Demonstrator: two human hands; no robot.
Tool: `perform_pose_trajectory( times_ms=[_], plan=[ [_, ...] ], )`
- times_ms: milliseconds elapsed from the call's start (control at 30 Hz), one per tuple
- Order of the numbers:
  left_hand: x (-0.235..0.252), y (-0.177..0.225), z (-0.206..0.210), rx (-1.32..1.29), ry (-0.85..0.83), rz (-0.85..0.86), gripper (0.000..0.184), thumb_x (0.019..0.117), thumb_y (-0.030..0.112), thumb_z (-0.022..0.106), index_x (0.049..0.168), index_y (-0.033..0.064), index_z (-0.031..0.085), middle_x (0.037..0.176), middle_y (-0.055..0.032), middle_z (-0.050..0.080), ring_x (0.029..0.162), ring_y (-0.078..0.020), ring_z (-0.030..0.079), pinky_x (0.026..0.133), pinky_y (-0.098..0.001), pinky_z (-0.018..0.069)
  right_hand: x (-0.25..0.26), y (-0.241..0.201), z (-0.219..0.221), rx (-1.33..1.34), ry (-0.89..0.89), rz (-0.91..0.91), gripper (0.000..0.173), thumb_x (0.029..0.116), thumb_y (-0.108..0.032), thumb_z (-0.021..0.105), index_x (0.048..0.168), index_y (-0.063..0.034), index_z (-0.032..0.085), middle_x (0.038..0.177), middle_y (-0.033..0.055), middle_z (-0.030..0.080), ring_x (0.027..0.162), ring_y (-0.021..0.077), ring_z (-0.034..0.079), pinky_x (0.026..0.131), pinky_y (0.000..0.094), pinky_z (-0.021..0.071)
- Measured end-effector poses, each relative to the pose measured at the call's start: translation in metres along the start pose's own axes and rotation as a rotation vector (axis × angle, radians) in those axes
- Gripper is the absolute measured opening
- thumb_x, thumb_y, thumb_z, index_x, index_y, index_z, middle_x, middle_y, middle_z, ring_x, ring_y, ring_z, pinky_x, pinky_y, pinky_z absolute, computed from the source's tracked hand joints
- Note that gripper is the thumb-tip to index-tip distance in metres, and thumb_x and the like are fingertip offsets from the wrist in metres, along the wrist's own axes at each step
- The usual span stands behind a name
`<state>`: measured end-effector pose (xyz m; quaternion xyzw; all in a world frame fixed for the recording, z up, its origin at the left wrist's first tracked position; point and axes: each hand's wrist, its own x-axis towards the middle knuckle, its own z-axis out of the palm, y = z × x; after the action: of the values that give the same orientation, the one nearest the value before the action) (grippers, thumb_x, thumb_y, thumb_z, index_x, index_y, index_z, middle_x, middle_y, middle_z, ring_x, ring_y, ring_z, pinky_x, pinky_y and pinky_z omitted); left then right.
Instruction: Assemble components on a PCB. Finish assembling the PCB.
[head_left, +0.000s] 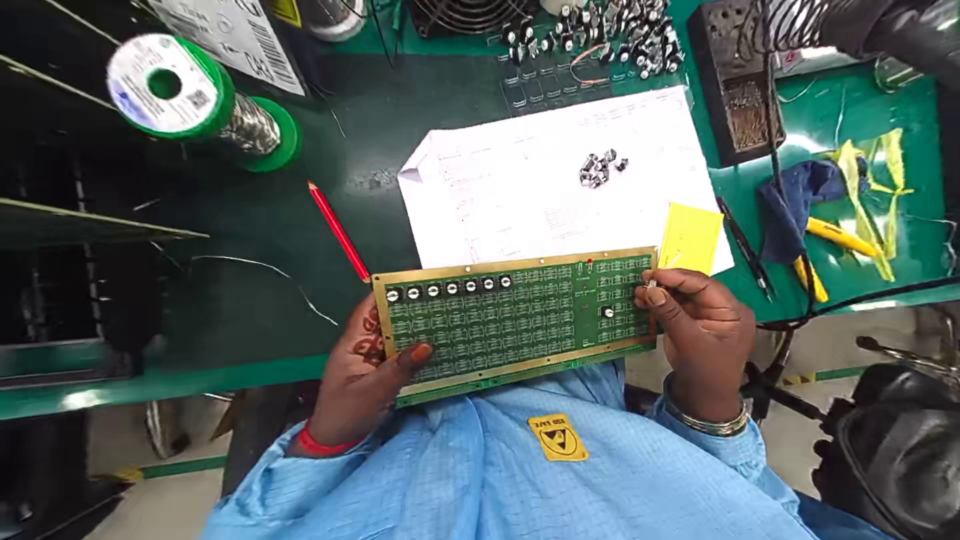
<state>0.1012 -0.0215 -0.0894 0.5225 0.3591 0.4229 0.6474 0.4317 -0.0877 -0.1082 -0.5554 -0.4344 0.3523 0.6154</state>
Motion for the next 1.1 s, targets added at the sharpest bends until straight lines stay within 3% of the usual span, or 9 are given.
perform_pose_trajectory(
  times_ms=[167, 400, 567, 700, 1100],
  plan=[
    [-0.0002, -0.0010, -0.0006, -0.004, -0.003, 0.010, 0.060, 0.0928, 0.018, 0.073, 0.144, 0.0127, 0.042, 0.126, 0.0113, 0.068, 0.113, -0.0065, 0.067, 0.098, -0.0258, 0.0575, -0.0015, -0.0047, 0.0020, 0.000, 0.004, 0.061, 0.016, 0.0973, -0.006, 0.066, 0.112, -0.0074, 0.071, 0.100, -0.0023, 0.076, 0.085, 0.0095, 0.074, 0.079, 0.0273, 0.0642],
    [-0.0003, -0.0010, 0.0001, -0.015, -0.006, 0.014, 0.060, 0.0928, 0.017, 0.073, 0.144, 0.0132, 0.043, 0.126, 0.0111, 0.069, 0.112, -0.0069, 0.068, 0.098, -0.0263, 0.0577, -0.0046, -0.0052, 0.0015, 0.008, -0.005, 0.065, 0.017, 0.0925, -0.001, 0.070, 0.108, -0.0054, 0.073, 0.105, -0.0007, 0.074, 0.087, 0.0093, 0.073, 0.080, 0.0274, 0.0638],
    [-0.0004, -0.0015, 0.0005, -0.020, 0.002, 0.010, 0.060, 0.0923, 0.017, 0.074, 0.143, 0.0130, 0.043, 0.126, 0.0110, 0.069, 0.112, -0.0069, 0.068, 0.098, -0.0266, 0.0578, -0.0052, -0.0050, 0.0022, -0.015, -0.004, 0.047, 0.016, 0.0958, -0.005, 0.068, 0.111, -0.0076, 0.071, 0.104, -0.0025, 0.075, 0.087, 0.0083, 0.073, 0.079, 0.0264, 0.0635],
    [-0.0008, -0.0004, 0.0004, -0.024, 0.006, -0.001, 0.059, 0.0922, 0.016, 0.074, 0.142, 0.0120, 0.042, 0.124, 0.0104, 0.069, 0.111, -0.0071, 0.068, 0.097, -0.0265, 0.0581, -0.0056, -0.0027, 0.0019, -0.033, -0.005, 0.030, 0.014, 0.0941, -0.004, 0.070, 0.107, -0.0059, 0.076, 0.106, -0.0001, 0.074, 0.088, 0.0095, 0.072, 0.079, 0.0265, 0.0635],
    [-0.0015, -0.0014, -0.0002, -0.001, 0.006, 0.010, 0.061, 0.0921, 0.018, 0.074, 0.144, 0.0138, 0.043, 0.126, 0.0121, 0.068, 0.113, -0.0061, 0.067, 0.099, -0.0259, 0.0574, -0.0064, -0.0039, 0.0022, -0.014, -0.019, 0.041, 0.020, 0.0894, 0.002, 0.072, 0.108, -0.0027, 0.074, 0.111, 0.0024, 0.072, 0.093, 0.0104, 0.072, 0.083, 0.0270, 0.0628]
  ],
)
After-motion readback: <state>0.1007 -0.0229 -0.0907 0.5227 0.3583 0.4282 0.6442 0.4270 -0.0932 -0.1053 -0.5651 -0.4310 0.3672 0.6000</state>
